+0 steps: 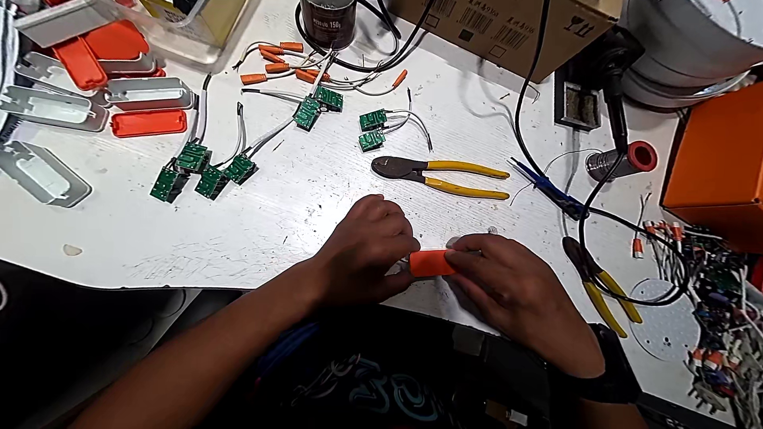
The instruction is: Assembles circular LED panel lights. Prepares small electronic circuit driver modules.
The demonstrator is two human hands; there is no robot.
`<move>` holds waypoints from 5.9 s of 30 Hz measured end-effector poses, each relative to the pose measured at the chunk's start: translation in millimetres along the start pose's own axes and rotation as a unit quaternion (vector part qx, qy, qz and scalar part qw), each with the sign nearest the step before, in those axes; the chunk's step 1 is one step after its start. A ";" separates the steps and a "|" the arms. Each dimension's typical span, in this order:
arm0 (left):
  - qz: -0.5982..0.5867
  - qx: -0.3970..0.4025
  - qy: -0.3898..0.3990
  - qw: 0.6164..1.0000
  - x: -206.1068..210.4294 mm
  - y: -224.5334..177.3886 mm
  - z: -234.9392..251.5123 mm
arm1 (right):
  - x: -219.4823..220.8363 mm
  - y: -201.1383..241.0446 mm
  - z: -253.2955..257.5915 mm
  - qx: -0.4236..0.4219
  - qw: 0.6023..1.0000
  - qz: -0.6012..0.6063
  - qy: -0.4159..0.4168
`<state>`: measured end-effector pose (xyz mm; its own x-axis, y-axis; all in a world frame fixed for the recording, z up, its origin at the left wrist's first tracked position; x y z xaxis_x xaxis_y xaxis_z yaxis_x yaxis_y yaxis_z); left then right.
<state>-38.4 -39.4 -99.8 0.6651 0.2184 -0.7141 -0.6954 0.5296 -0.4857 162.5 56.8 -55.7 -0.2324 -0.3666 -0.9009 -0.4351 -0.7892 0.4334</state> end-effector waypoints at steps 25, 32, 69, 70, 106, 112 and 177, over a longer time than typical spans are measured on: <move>-0.016 -0.013 0.014 1.000 -0.3 0.2 2.3 | -5.6 3.8 4.5 -0.016 1.000 -0.016 0.015; -0.030 0.022 -0.002 0.999 0.0 -2.7 -0.5 | -6.7 4.4 7.2 -0.023 0.999 -0.037 0.027; -0.037 -0.042 0.130 0.990 -3.6 -3.1 20.3 | -2.6 -20.9 55.3 0.169 0.939 0.147 0.262; -0.039 -0.039 0.123 0.991 -3.3 -4.2 18.9 | -1.4 -17.5 58.7 0.167 0.939 0.128 0.273; 0.037 -0.062 0.075 0.995 -1.3 -8.2 0.8 | 20.9 -1.5 -3.2 0.049 0.991 0.123 0.037; 0.039 0.016 0.043 0.998 -1.4 -15.2 -1.2 | 30.6 -0.7 -27.8 0.026 0.989 0.111 -0.093; -0.135 0.201 -0.144 0.959 -31.2 -45.7 58.1 | -24.3 40.9 -9.2 -0.142 0.911 0.292 -0.255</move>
<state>-11.6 -22.8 -26.0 0.8943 0.2158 -0.3920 -0.3646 0.8593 -0.3588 158.4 28.9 -16.3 -0.7572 -0.5456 -0.3591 0.1184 -0.6553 0.7461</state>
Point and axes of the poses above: each hand's wrist, its own z-axis towards the middle knuckle, its own x-axis out of the palm, y = z × x, the point moved 4 cm from there along z, towards the middle knuckle, and after that the axes turned 9 degrees about x, right-handed, at the moved point
